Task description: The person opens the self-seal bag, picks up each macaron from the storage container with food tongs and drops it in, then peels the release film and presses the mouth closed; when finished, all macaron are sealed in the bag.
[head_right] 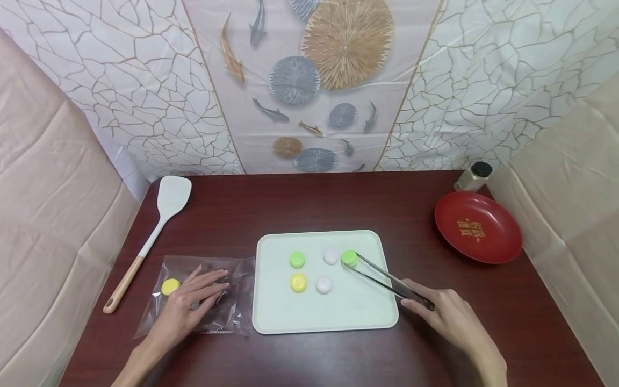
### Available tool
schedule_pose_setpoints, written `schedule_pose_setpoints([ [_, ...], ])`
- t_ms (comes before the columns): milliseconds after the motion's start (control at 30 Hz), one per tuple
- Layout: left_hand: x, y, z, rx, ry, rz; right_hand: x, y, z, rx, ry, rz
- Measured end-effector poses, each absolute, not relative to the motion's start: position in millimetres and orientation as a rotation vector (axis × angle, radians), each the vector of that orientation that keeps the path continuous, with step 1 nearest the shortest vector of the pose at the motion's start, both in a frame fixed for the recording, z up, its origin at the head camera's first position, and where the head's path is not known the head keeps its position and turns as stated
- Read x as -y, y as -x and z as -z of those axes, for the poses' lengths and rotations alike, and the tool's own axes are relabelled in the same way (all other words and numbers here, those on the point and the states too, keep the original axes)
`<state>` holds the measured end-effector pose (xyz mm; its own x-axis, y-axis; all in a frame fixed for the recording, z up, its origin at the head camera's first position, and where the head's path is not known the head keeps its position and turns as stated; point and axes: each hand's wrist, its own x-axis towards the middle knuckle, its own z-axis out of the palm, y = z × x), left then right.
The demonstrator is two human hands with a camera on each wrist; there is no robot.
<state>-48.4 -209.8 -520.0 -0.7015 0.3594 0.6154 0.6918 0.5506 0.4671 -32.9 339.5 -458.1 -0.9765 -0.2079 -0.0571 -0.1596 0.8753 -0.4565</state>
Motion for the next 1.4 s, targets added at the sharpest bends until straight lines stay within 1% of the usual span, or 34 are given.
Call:
schedule_pose_setpoints([
  [167, 216, 51, 533, 2.315, 0.856, 1.01, -340, 33, 457, -2.955, 0.313, 0.684],
  [433, 209, 46, 508, 2.357, 0.827, 0.965, -336, 40, 455, -2.925, 0.321, 0.646],
  [567, 211, 46, 513, 2.378, 0.815, 0.965, -335, 40, 455, -2.947, 0.354, 0.665],
  [700, 214, 48, 521, 2.355, 0.825, 0.986, -332, 40, 451, -2.97, 0.45, 0.724],
  [733, 213, 47, 516, 2.343, 0.83, 0.984, -330, 40, 450, -2.968, 0.487, 0.753],
  [767, 215, 49, 522, 2.329, 0.837, 0.995, -327, 41, 448, -2.966, 0.526, 0.781],
  [900, 222, 53, 539, 2.305, 0.858, 1.033, -309, 44, 442, -2.909, 0.679, 0.868],
  [1033, 223, 54, 542, 2.319, 0.857, 1.045, -282, 47, 441, -2.795, 0.761, 0.878],
  [1233, 219, 49, 528, 2.348, 0.842, 1.041, -233, 53, 445, -2.652, 0.904, 0.863],
  [1400, 213, 43, 506, 2.392, 0.822, 1.014, -198, 57, 446, -2.631, 1.01, 0.818],
])
